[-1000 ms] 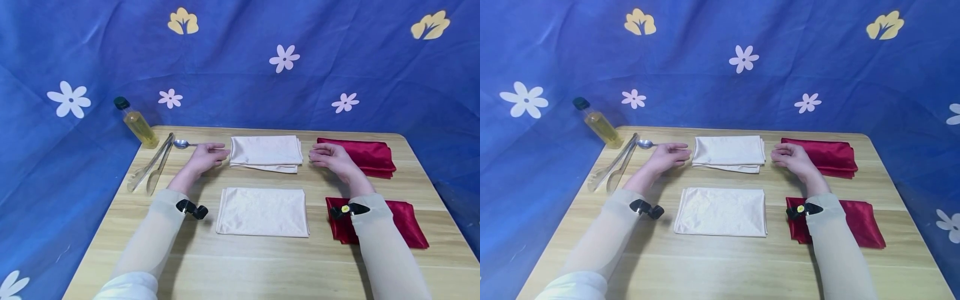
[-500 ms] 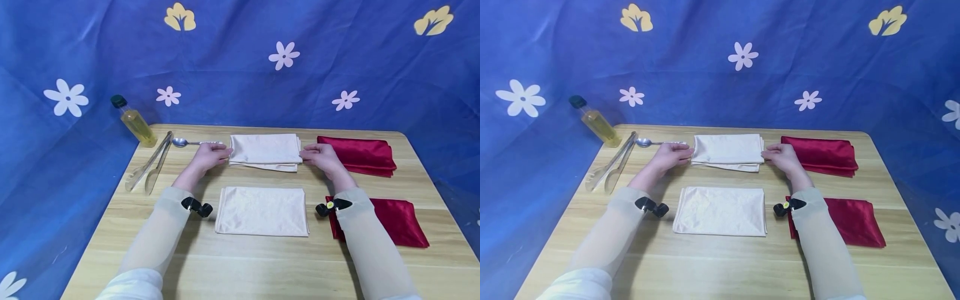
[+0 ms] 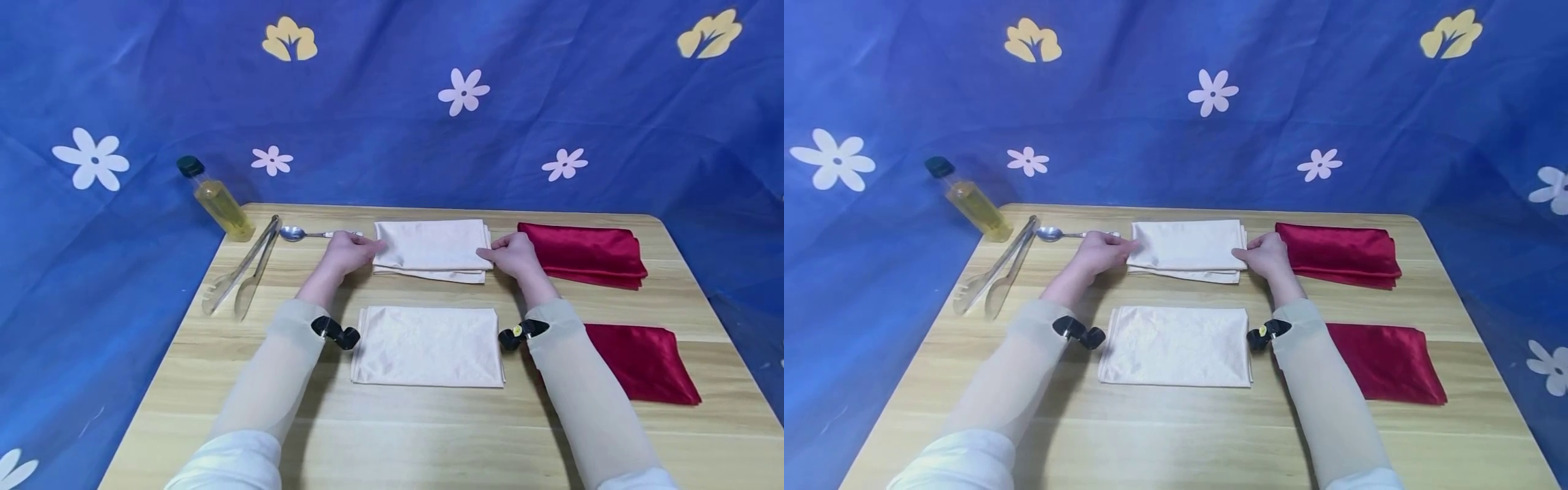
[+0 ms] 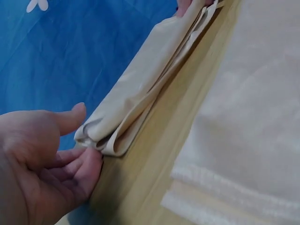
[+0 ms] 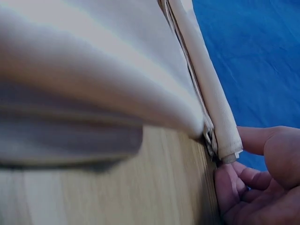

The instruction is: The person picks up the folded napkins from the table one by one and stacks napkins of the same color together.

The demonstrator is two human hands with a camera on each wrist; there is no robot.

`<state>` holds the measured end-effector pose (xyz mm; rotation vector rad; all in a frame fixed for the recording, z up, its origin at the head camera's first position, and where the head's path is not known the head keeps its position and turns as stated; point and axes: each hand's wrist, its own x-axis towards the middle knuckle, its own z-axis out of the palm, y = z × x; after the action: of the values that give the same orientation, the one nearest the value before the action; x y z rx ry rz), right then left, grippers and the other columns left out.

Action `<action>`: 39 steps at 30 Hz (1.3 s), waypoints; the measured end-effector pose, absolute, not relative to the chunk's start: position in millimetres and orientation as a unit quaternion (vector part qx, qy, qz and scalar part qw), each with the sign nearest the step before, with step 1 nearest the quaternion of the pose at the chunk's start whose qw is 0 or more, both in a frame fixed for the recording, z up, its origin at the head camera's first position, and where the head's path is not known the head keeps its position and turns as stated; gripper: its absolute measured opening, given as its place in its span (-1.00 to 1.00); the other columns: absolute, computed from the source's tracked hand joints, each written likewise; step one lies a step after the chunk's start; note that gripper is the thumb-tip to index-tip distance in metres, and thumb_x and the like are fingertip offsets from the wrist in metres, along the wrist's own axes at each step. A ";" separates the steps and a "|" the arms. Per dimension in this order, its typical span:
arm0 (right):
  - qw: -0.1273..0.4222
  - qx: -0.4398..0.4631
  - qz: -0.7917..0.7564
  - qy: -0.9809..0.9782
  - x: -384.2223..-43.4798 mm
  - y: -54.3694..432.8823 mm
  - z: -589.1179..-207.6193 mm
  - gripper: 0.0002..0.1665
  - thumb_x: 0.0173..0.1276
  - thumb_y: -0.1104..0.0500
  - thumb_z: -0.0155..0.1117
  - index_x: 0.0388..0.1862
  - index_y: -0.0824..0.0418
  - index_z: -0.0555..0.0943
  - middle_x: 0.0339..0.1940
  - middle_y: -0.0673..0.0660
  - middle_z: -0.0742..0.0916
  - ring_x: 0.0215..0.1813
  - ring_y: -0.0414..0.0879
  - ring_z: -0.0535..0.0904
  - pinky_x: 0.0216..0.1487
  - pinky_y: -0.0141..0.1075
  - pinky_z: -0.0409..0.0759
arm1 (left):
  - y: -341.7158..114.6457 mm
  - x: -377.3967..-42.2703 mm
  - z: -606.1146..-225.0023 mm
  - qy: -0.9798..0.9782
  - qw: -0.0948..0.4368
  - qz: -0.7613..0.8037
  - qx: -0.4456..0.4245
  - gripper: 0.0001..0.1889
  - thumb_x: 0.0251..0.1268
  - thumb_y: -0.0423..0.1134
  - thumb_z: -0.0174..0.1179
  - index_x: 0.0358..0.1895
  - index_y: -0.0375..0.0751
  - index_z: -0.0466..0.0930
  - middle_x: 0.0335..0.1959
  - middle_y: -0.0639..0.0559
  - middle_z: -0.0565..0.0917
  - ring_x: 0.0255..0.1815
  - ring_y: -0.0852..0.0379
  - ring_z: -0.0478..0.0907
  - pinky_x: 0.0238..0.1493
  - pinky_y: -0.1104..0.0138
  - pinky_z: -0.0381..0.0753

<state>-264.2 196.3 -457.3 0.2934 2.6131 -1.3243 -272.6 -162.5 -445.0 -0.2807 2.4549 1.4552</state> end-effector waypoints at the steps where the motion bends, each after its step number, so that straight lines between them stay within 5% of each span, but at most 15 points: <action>1: 0.099 0.100 -0.438 0.888 -264.8 196.2 -457.4 -0.49 0.39 -0.04 0.54 -0.02 0.39 0.69 -0.06 0.27 0.68 -0.08 0.09 0.54 0.00 -0.10 0.60 | -159.9 -272.6 -444.7 0.852 0.139 0.497 -0.093 -0.52 0.35 0.09 0.47 0.02 -0.29 0.77 0.09 -0.17 0.67 0.12 -0.08 0.54 0.17 0.12 0.61; 7: 0.116 0.091 -0.411 0.900 -270.4 196.9 -460.0 -0.51 0.37 -0.03 0.55 -0.52 0.23 0.52 -0.59 0.04 0.43 -0.45 -0.05 0.34 -0.43 -0.22 0.32 | -150.9 -270.7 -443.6 0.866 0.141 0.471 -0.095 -0.54 0.45 -0.01 0.41 0.11 -0.37 0.68 0.09 -0.22 0.64 0.13 -0.14 0.55 0.28 0.07 0.58; 12: 0.132 0.068 -0.419 0.896 -268.5 197.0 -457.4 -0.46 0.41 0.03 0.52 -0.61 0.16 0.40 -0.69 -0.04 0.31 -0.55 -0.12 0.25 -0.50 -0.26 0.22 | -151.0 -269.0 -445.2 0.863 0.153 0.473 -0.089 -0.57 0.49 -0.10 0.37 0.16 -0.40 0.62 0.13 -0.24 0.61 0.16 -0.14 0.53 0.31 0.05 0.56; 22: 0.176 0.075 -0.533 0.824 -255.8 196.5 -441.2 -0.62 0.49 0.10 0.45 -0.12 0.31 0.45 -0.33 0.09 0.55 -0.25 -0.03 0.59 -0.09 -0.19 0.55 | -158.2 -266.4 -450.3 0.852 0.151 0.498 -0.059 -0.62 0.50 -0.15 0.36 0.14 -0.39 0.60 -0.07 -0.13 0.62 -0.08 -0.01 0.54 0.02 0.21 0.58; 29: 0.217 0.107 -0.632 0.736 -259.7 198.5 -452.4 -0.29 0.52 0.26 0.40 0.47 0.52 0.31 0.18 0.29 0.56 -0.06 -0.11 0.65 0.17 -0.22 0.74 | -164.6 -265.2 -449.3 0.835 0.154 0.524 -0.067 -0.65 0.50 -0.15 0.36 0.10 -0.36 0.57 -0.18 -0.03 0.53 -0.14 0.05 0.46 -0.09 0.27 0.50; 33: 0.224 0.122 -0.677 0.690 -260.8 202.3 -458.0 -0.21 0.51 0.33 0.37 0.54 0.56 0.21 0.17 0.27 0.59 -0.09 -0.18 0.68 0.11 -0.31 0.75 | -165.2 -266.0 -447.5 0.830 0.159 0.531 -0.067 -0.59 0.50 -0.12 0.36 0.16 -0.37 0.57 -0.09 -0.08 0.56 -0.02 -0.01 0.48 0.05 0.22 0.52; 39: 0.219 0.126 -0.700 0.668 -261.9 205.1 -460.2 -0.31 0.44 0.42 0.40 0.42 0.55 0.31 -0.06 0.16 0.69 -0.17 -0.19 0.74 0.02 -0.31 0.78 | -165.1 -267.4 -445.1 0.825 0.164 0.536 -0.071 -0.49 0.50 -0.10 0.37 0.29 -0.39 0.56 0.18 -0.25 0.63 0.23 -0.12 0.52 0.35 0.10 0.51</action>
<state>-261.9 205.1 -460.2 0.3480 1.8488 -1.9367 -267.4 -165.1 -445.1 -0.2035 2.3519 1.5265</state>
